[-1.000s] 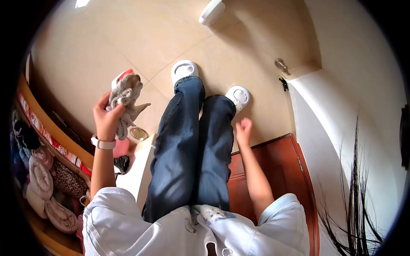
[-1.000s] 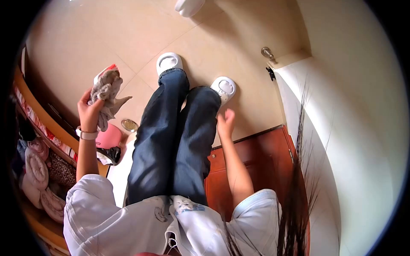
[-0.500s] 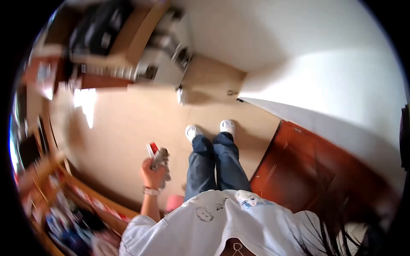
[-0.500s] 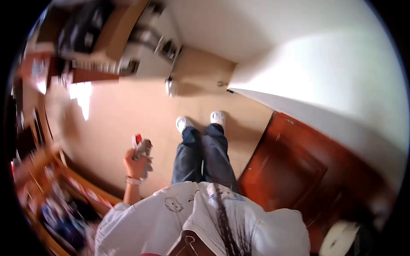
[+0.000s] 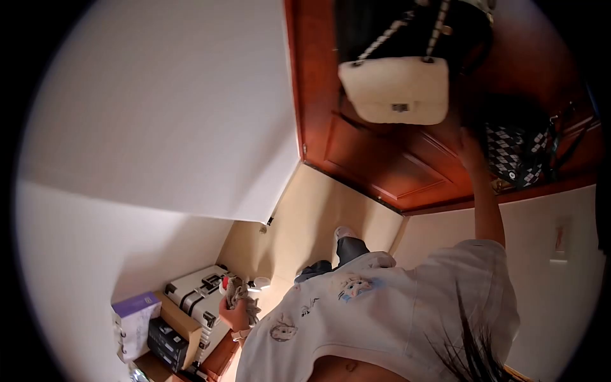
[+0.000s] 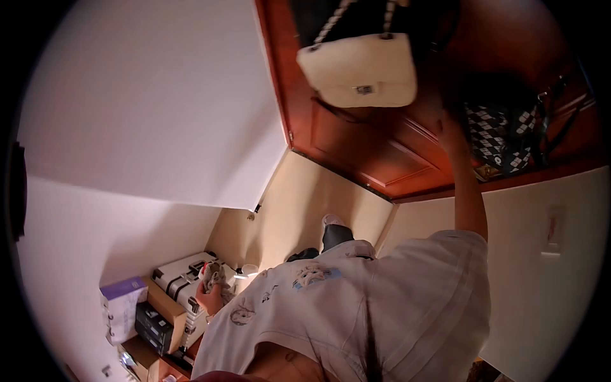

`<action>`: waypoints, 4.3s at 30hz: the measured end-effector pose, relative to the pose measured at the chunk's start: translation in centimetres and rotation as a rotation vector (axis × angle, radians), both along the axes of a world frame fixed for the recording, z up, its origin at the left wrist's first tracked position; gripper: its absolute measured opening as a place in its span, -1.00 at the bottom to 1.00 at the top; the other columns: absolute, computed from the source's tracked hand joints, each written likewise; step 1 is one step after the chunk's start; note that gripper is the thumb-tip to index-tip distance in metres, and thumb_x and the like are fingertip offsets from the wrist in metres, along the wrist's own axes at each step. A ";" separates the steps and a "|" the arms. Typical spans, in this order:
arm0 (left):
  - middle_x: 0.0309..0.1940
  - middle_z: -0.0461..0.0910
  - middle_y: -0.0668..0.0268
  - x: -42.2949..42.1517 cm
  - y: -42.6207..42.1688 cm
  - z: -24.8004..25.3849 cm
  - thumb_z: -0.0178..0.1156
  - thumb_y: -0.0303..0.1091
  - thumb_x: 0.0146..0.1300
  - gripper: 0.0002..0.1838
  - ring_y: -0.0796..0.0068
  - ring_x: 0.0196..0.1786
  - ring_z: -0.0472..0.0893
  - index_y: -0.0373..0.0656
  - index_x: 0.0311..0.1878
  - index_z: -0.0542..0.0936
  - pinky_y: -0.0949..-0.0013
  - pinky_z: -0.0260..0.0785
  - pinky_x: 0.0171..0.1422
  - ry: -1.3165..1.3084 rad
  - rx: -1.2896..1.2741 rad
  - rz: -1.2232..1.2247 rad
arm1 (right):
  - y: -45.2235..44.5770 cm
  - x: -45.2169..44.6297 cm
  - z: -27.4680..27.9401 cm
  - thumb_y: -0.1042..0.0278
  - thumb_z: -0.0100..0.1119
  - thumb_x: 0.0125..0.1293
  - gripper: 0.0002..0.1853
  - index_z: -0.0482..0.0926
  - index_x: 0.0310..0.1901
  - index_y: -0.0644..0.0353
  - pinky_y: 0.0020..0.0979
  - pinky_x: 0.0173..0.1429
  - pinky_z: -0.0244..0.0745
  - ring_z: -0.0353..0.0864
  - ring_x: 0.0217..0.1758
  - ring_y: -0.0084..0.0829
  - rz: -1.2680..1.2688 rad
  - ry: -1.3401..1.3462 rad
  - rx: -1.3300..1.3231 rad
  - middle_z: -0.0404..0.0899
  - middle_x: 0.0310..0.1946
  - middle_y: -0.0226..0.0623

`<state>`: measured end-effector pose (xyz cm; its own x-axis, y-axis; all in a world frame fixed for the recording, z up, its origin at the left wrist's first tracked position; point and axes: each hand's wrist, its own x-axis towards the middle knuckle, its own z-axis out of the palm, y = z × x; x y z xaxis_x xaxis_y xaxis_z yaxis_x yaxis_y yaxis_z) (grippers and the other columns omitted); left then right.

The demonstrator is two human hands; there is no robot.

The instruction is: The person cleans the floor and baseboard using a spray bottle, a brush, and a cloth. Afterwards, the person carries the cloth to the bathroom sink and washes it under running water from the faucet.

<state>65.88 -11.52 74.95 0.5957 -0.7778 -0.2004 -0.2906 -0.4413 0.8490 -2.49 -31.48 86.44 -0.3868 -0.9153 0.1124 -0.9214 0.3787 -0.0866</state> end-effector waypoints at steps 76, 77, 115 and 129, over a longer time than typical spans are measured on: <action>-0.37 0.61 0.10 -28.0 28.0 5.3 0.30 -0.28 -0.24 -0.60 0.17 -0.29 0.61 -0.27 -0.25 0.59 0.29 0.44 -0.14 -0.070 0.000 -1.007 | 38.8 21.8 -4.7 0.31 0.08 0.04 -0.45 0.34 0.07 0.46 -0.10 0.28 0.20 0.14 0.27 0.03 0.412 -0.338 -0.186 0.16 0.19 0.15; -0.38 0.62 0.10 -29.6 27.9 5.3 0.30 -0.27 -0.24 -0.60 0.17 -0.29 0.61 -0.26 -0.26 0.59 0.30 0.44 -0.15 -0.042 0.023 -1.033 | 40.4 22.2 -6.6 0.22 0.14 0.06 -0.50 0.44 0.03 0.30 -0.14 0.27 0.23 0.04 0.35 0.03 0.597 -0.309 -0.277 0.09 0.27 0.08; -0.33 0.57 0.20 -41.9 -7.6 5.6 0.28 -0.41 -0.14 -0.64 0.43 -0.29 0.54 -0.33 -0.22 0.52 0.38 0.39 -0.16 0.152 -0.042 -0.697 | 28.6 5.3 14.1 0.39 -0.01 0.27 -0.65 0.38 0.08 0.27 -0.42 -0.47 0.27 0.36 -0.53 -0.38 2.094 -1.659 -0.194 0.33 -0.50 -0.29; -0.32 0.56 0.26 -58.9 -31.4 4.9 0.22 -0.45 -0.06 -0.71 0.48 -0.32 0.50 -0.39 -0.22 0.53 0.42 0.38 -0.19 0.147 -0.187 -0.624 | 7.1 -15.9 17.7 0.32 0.24 -0.04 -0.48 0.39 -0.02 0.35 -0.32 -0.38 0.46 0.52 -0.47 -0.18 1.696 -2.043 -0.496 0.48 -0.31 -0.15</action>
<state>7.00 -42.90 79.89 -0.0008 -0.9973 -0.0729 -0.3195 -0.0688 0.9451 -18.39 -24.40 104.09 0.2674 -0.4683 0.8422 0.8198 -0.3488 -0.4542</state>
